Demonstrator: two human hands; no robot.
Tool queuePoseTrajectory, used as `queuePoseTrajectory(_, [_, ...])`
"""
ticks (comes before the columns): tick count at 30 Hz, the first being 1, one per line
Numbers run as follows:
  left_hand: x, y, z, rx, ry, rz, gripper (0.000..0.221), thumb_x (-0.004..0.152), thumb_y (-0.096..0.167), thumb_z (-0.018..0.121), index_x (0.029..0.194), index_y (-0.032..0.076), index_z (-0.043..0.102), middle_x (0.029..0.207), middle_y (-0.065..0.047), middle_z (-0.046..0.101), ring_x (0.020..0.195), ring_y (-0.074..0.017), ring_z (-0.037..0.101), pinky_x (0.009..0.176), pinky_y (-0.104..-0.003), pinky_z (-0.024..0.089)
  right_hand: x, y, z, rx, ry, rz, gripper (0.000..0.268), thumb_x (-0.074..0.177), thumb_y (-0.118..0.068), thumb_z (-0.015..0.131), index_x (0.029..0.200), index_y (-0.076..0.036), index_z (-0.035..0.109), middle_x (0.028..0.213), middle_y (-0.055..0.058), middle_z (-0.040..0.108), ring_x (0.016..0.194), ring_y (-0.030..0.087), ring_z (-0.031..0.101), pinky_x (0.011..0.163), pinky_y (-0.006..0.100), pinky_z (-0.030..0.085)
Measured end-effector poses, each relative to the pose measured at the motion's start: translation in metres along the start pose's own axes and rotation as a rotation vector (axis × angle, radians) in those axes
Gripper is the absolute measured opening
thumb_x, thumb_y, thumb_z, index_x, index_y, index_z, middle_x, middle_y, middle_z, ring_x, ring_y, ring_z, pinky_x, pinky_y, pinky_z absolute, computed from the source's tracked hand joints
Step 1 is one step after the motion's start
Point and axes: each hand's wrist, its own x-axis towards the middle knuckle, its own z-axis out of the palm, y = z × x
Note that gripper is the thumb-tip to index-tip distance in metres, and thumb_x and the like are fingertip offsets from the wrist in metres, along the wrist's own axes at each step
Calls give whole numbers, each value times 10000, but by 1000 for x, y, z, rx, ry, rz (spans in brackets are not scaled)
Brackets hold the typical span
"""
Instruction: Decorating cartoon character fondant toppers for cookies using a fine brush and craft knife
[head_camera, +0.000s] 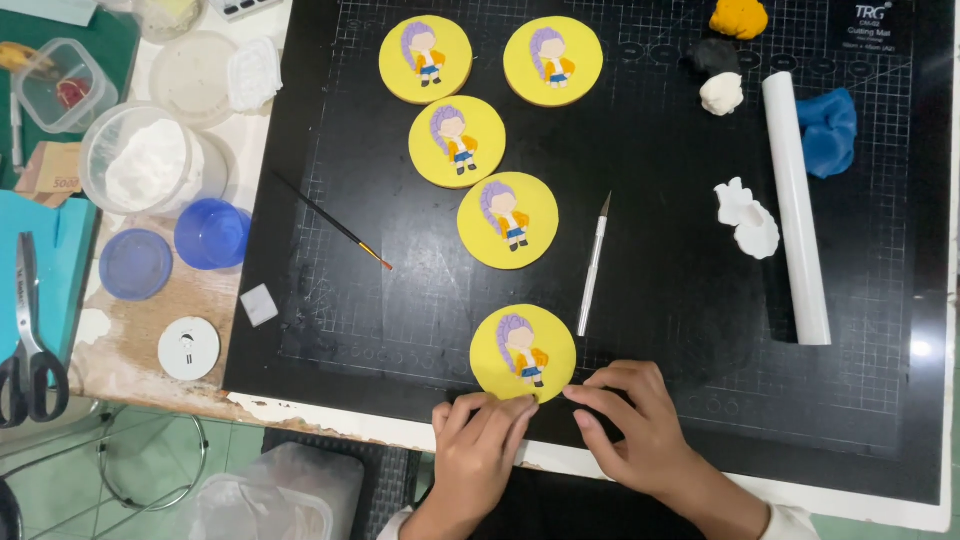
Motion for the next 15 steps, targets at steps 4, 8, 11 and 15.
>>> queuePoseTrajectory(4, [2,3,-1,76,25,27,300,848,183,882,1102,188,722,952,87,757,940,-144,586,724,-323,313,2,-2,-1,-4,4,-7,210,950,-184,645,1145,-141,708,1073,54,652,968,234,622,852,369,484])
queuePoseTrajectory(8, [0,2,0,136,12,23,277,871,212,857,1116,206,727,976,96,736,960,-161,563,737,-323,320,2,-2,-1,-11,5,-17,201,950,-189,646,1136,-144,709,1065,48,649,956,230,622,853,366,483])
queuePoseTrajectory(11, [-3,1,1,138,4,6,301,853,212,873,1120,191,734,979,70,732,974,-178,576,747,-336,353,0,0,0,-13,0,-3,194,938,-181,659,1120,-141,712,1068,49,653,964,228,621,844,360,491])
queuePoseTrajectory(15, [-7,0,2,169,2,-30,311,849,209,870,1130,192,736,1033,26,706,944,-194,577,751,-352,394,-3,2,2,-5,-11,16,206,929,-200,661,1122,-154,718,1080,46,662,983,224,628,853,361,488])
